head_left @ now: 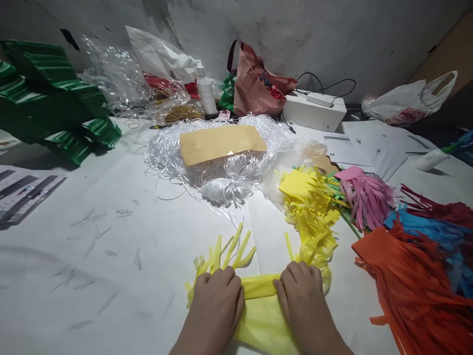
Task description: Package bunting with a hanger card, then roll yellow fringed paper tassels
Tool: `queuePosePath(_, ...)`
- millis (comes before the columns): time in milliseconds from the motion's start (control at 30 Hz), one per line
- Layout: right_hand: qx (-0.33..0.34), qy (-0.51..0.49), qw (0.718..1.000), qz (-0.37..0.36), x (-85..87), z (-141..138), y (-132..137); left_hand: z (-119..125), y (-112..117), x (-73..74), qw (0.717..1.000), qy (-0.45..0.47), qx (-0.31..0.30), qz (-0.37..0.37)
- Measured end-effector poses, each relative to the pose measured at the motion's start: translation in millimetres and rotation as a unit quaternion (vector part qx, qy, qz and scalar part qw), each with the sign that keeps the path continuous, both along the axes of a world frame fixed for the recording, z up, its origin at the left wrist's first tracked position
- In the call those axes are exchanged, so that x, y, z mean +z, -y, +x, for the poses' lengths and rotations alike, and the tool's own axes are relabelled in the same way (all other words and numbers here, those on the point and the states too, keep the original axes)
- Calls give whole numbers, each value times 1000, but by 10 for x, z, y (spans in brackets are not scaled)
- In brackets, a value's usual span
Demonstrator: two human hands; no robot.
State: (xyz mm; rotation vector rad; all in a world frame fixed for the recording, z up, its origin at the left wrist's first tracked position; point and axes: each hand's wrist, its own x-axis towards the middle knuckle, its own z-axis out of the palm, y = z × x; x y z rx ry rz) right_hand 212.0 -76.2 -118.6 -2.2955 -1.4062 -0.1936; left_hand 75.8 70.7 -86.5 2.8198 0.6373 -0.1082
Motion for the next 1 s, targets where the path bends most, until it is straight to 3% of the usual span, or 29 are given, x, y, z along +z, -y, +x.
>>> queuePosePath(133,-41,-2,999,5,33,41,16,56,-4,11,999,-27,1,30)
queuePosePath(200,-49,6,997,54,68,48,34,75,-10,14,999,-31,-10,24)
queuePosePath(300,59,26,989,130,128,23,36,86,-22,9,999,-27,-12,14)
queuePosePath(367,147,47,981,120,147,-6,10,71,-45,8,1000,-27,-10,10)
queuePosePath(433,186,70,976,90,138,-27,-27,34,-83,18,1000,-13,-7,3)
queuePosePath(533,197,90,973,77,94,-31,-63,-32,-119,51,995,91,-17,26)
queuePosePath(633,180,73,978,81,66,-22,-60,-49,-61,43,971,208,-102,60)
queuePosePath(733,173,50,980,87,73,-35,-52,-3,40,-57,953,234,-165,94)
queuePosePath(867,178,73,980,49,78,-77,-47,22,74,-214,946,256,-169,105)
queuePosePath(1000,184,127,974,31,58,-59,12,-66,18,-251,943,283,-163,67)
